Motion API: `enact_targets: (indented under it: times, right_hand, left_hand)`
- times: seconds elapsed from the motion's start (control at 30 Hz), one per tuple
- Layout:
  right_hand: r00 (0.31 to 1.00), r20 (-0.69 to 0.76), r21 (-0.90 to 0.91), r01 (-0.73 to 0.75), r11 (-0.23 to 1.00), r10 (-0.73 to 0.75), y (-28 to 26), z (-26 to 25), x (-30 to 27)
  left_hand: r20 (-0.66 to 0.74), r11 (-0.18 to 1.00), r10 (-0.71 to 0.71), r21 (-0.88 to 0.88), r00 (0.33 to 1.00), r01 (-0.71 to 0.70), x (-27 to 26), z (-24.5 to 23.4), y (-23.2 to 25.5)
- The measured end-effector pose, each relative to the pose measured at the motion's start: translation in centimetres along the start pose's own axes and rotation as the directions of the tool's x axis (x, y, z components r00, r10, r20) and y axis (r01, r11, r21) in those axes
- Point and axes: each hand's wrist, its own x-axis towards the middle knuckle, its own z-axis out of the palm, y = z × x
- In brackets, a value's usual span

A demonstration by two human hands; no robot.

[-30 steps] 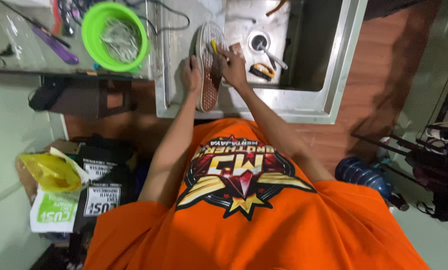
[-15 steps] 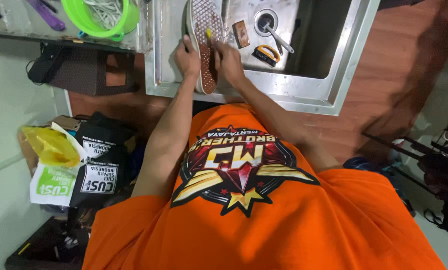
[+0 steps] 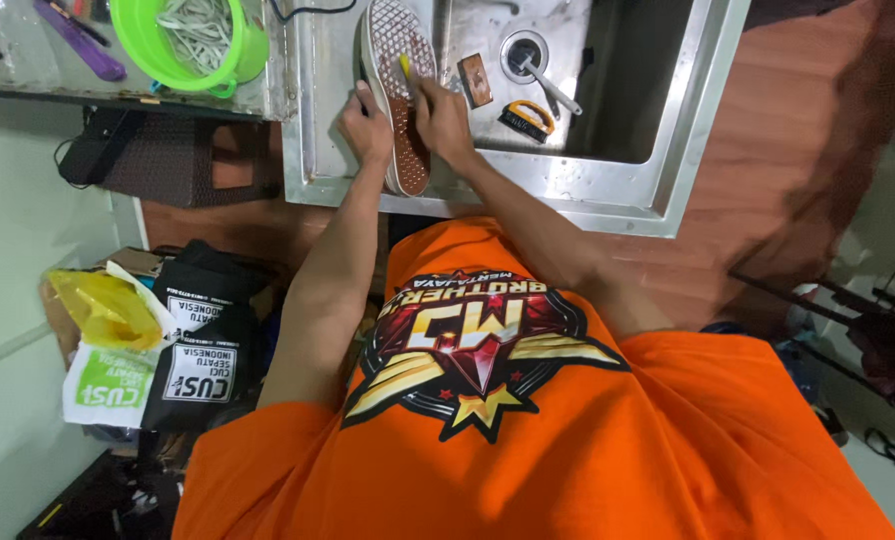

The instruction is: The person cleans the sole of a shoe by hand using a small brush and soapy water in a sink.

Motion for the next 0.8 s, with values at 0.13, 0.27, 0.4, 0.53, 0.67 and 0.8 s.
enact_targets:
  times: [0.13, 0.27, 0.4, 0.53, 0.67, 0.8]
  right_hand:
    - [0.993, 0.043, 0.117, -0.11, 0.987, 0.106, -2.6, -0.4, -2.5]
    - [0.993, 0.073, 0.02, 0.086, 0.996, -0.088, -0.9, -0.7, -2.0]
    - [0.979, 0.103, -0.074, 0.183, 0.98, -0.175, 0.2, -0.2, -2.6]
    - [0.978, 0.132, 0.017, 0.164, 0.986, -0.165, -0.5, 0.4, -3.6]
    - [0.997, -0.027, 0.068, 0.074, 0.995, -0.072, -0.7, 2.9, 2.9]
    - [0.993, 0.057, 0.015, 0.101, 0.995, -0.101, -1.6, 1.6, -1.9]
  left_hand:
    - [-0.02, 0.999, 0.053, -0.008, 0.998, -0.054, -0.3, -0.7, 0.7]
    - [-0.099, 0.984, 0.18, 0.032, 0.979, -0.178, -0.5, -0.3, 1.2]
    - [-0.209, 0.973, 0.225, 0.102, 0.952, -0.208, 0.5, 0.9, -1.3]
    - [-0.162, 0.986, 0.152, 0.096, 0.975, -0.138, 0.1, -0.3, -0.8]
    - [-0.101, 0.983, 0.122, 0.148, 0.987, -0.106, 0.1, 0.2, -0.9]
    - [-0.085, 0.985, 0.153, 0.088, 0.985, -0.146, -1.1, -1.2, 0.0]
